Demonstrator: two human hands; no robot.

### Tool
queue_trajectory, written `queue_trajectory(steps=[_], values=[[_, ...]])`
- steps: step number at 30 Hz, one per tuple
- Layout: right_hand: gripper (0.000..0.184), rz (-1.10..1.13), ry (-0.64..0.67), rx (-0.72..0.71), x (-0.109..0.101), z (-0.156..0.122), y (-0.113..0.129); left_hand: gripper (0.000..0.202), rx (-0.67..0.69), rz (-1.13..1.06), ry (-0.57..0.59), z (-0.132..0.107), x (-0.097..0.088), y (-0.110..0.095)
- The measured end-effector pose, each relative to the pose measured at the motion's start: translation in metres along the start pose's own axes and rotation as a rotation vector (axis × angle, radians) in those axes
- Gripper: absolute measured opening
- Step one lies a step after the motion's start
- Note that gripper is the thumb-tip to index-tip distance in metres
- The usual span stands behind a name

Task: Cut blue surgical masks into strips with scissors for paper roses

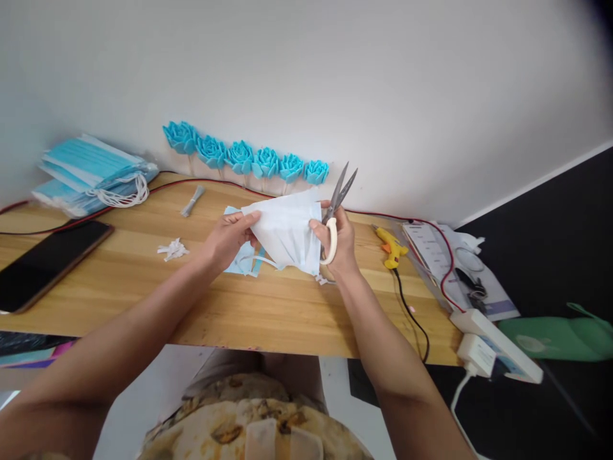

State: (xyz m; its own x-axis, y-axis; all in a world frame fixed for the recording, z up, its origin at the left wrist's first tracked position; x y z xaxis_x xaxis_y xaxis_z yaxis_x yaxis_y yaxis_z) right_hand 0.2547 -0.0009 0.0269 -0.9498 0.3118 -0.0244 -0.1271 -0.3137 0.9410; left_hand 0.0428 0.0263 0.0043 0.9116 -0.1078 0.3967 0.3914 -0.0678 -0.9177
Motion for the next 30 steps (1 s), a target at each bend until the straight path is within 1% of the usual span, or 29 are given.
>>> queue_trajectory(steps=[6,10,14,17,21,23,27,30], values=[[0.043,0.006,0.002,0.022,0.0,0.0,-0.005,0.032,0.018,-0.026,-0.039,-0.001,0.0,-0.004],[0.043,0.068,-0.01,0.039,0.002,0.0,-0.005,0.033,-0.025,-0.05,0.002,0.001,0.001,0.0],[0.047,0.102,-0.04,0.102,0.003,0.001,-0.005,0.041,-0.055,-0.05,0.059,0.0,0.003,0.004],[0.049,0.103,-0.033,0.115,0.004,0.0,-0.007,0.046,-0.043,0.036,0.083,-0.003,0.005,0.006],[0.045,0.161,0.018,0.102,0.006,-0.001,-0.01,0.043,-0.016,0.219,0.086,-0.006,0.005,0.006],[0.044,0.201,0.027,0.098,0.005,0.0,-0.013,0.039,0.003,0.253,0.058,-0.004,0.004,0.006],[0.044,0.216,0.006,0.075,0.004,0.003,-0.015,0.032,0.054,0.198,-0.038,0.001,-0.002,0.004],[0.042,0.18,0.057,0.069,0.008,0.003,-0.012,0.029,0.058,0.151,-0.057,0.004,-0.005,0.006]])
Point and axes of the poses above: each hand's wrist, its own z-axis towards the middle knuckle, its own x-axis out of the palm, y = z × x, the point moved 5 cm from there along z, towards the middle knuckle, and after that the axes turned 7 degrees about -y, right-handed, at the moved point
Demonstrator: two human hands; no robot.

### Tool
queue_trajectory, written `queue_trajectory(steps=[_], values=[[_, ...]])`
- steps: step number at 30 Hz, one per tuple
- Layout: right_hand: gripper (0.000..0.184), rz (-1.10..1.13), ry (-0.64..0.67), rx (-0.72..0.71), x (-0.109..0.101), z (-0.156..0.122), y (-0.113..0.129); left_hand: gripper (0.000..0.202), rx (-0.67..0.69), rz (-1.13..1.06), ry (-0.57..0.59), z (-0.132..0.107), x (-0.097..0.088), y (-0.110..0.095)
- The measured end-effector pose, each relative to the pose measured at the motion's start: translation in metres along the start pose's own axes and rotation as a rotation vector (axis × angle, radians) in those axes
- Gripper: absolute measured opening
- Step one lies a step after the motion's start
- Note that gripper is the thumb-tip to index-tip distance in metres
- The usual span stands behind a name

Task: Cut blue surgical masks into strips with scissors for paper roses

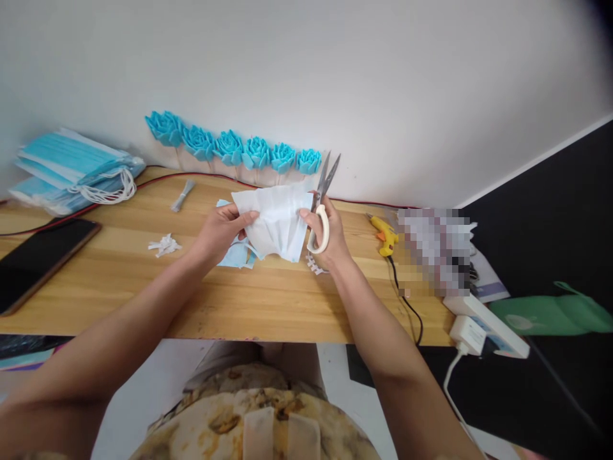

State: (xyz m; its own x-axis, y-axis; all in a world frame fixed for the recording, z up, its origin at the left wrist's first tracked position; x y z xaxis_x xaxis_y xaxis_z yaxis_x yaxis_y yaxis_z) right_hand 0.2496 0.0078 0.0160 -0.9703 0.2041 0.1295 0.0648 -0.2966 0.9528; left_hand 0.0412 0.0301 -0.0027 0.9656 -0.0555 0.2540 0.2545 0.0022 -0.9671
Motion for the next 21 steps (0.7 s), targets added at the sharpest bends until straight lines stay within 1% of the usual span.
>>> queue_trajectory(steps=[3,6,8,10,14,16,19,21], values=[[0.043,-0.055,0.085,0.007,0.008,-0.004,0.002,0.025,0.023,-0.06,-0.028,0.002,-0.003,0.001],[0.048,-0.093,0.119,0.006,0.012,-0.006,0.0,0.02,0.038,-0.143,-0.066,0.004,-0.006,0.001],[0.051,-0.09,0.106,0.004,0.011,-0.006,-0.004,0.022,0.027,-0.185,-0.066,0.004,-0.006,0.003],[0.049,-0.092,0.077,-0.004,0.008,-0.005,-0.007,0.027,0.017,-0.182,-0.032,0.003,-0.003,0.004],[0.042,-0.095,0.017,-0.015,0.004,-0.004,-0.008,0.034,0.015,-0.057,0.087,-0.003,0.007,0.004],[0.041,-0.085,0.014,-0.008,0.004,-0.004,-0.007,0.034,0.004,-0.03,0.116,-0.006,0.01,0.005],[0.041,-0.062,0.02,0.016,0.004,-0.004,-0.005,0.029,-0.019,-0.004,0.081,-0.004,0.007,0.008],[0.041,-0.04,-0.001,0.028,0.002,-0.002,-0.004,0.028,-0.032,0.011,0.046,-0.001,0.002,0.011]])
Point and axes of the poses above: each hand's wrist, its own z-axis towards the middle knuckle, its own x-axis out of the palm, y = z × x, the point moved 5 cm from there along z, towards the middle knuckle, and after that the axes turned 7 degrees about -y, right-handed, at the moved point
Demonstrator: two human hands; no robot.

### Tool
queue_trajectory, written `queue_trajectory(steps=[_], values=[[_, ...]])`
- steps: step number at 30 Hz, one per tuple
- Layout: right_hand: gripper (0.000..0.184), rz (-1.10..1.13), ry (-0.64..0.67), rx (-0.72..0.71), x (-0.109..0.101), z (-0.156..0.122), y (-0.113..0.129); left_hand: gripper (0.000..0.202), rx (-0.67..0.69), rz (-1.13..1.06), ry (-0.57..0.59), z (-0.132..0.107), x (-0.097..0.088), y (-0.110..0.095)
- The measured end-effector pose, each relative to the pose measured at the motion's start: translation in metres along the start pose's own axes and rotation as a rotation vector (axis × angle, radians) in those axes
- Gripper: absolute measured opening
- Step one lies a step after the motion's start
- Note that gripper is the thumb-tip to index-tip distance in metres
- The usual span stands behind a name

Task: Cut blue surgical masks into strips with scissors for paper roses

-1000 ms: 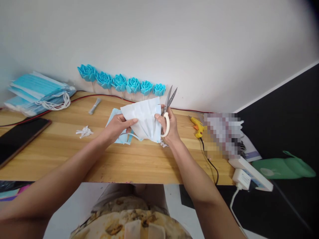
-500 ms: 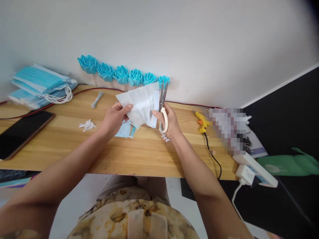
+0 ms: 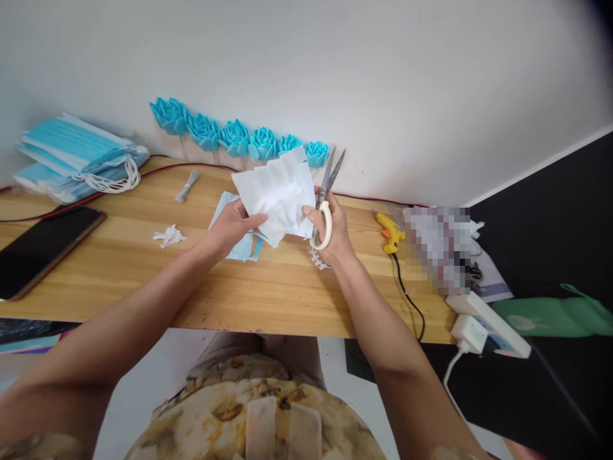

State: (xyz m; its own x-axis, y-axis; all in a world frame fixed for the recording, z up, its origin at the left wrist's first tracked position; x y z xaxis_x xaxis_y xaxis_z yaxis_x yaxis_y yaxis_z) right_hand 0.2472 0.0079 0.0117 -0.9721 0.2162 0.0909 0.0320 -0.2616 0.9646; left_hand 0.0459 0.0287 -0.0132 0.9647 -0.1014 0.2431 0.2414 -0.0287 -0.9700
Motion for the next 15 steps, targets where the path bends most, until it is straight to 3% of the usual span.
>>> queue_trajectory(steps=[8,15], values=[[0.04,0.045,-0.03,0.036,-0.005,0.0054,-0.0011,0.035,-0.033,-0.05,0.095,0.0011,0.0014,0.0018],[0.044,0.045,0.011,0.072,-0.0018,0.0018,-0.0078,0.037,-0.022,-0.131,-0.009,0.0007,-0.0001,-0.0032]])
Point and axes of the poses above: each hand's wrist, its own z-axis towards the middle knuckle, its own x-axis out of the palm, y = z × x, the point moved 5 cm from there along z, towards the middle knuckle, and after that the axes turned 7 degrees about -y, right-handed, at the moved point
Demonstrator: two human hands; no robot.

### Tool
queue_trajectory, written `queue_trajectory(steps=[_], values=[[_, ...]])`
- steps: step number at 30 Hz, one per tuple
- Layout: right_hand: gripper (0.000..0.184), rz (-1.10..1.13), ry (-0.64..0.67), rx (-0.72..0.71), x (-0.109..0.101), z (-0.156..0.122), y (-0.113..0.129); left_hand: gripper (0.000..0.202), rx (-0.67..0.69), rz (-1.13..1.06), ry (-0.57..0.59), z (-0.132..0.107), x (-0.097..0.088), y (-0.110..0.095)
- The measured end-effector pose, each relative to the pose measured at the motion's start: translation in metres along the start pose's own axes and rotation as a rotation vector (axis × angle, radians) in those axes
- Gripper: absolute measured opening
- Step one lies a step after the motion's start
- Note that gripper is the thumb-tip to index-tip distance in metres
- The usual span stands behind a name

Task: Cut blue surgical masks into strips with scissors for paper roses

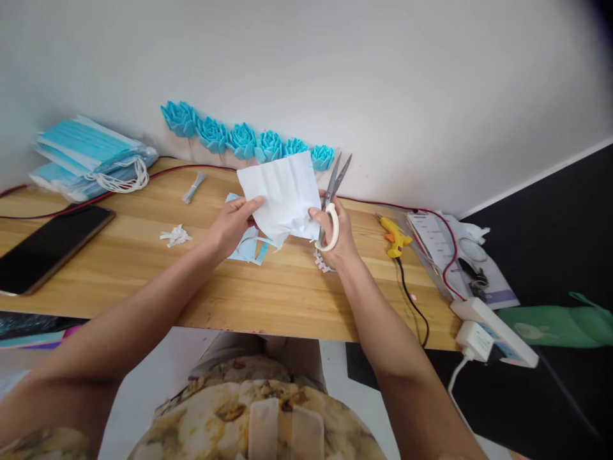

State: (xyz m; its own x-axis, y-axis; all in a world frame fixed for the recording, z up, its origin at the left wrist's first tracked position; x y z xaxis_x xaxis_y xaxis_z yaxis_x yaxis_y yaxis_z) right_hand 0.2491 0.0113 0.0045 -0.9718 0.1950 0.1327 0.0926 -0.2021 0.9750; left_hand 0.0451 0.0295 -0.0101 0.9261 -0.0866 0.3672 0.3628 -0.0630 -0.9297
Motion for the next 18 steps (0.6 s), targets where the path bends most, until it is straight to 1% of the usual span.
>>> queue_trajectory(steps=[2,4,6,8,11,14,18], values=[[0.047,0.004,0.036,0.026,0.003,-0.001,0.0,0.033,0.003,0.001,-0.015,0.001,-0.001,0.001],[0.049,0.014,0.06,0.036,0.004,-0.001,0.001,0.031,-0.006,0.02,-0.002,0.002,-0.002,0.003],[0.051,0.022,0.04,0.033,0.003,0.0,0.003,0.035,0.002,0.063,0.004,0.002,-0.004,0.005],[0.053,0.024,-0.01,0.029,0.0,0.003,0.004,0.041,0.016,0.114,0.008,0.002,-0.005,0.005],[0.054,-0.004,-0.049,0.015,-0.005,0.006,0.003,0.038,-0.017,0.159,0.044,-0.002,-0.003,0.005],[0.051,-0.047,-0.026,-0.004,-0.006,0.007,0.0,0.035,-0.064,0.164,0.059,-0.004,-0.001,0.006],[0.049,-0.041,0.01,-0.018,-0.003,0.005,0.0,0.036,-0.075,0.13,0.046,-0.003,-0.001,0.009]])
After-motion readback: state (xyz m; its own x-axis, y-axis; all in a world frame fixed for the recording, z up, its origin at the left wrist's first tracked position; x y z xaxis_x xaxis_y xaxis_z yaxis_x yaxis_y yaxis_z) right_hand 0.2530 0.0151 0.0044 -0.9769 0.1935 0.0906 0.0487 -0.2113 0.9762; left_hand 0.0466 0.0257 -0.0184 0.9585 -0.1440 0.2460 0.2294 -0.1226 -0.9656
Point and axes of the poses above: each hand's wrist, its own z-axis towards the middle knuckle, its own x-axis out of the palm, y = z × x, the point moved 5 cm from there along z, towards the middle knuckle, and after that the axes turned 7 degrees about -y, right-handed, at the moved point
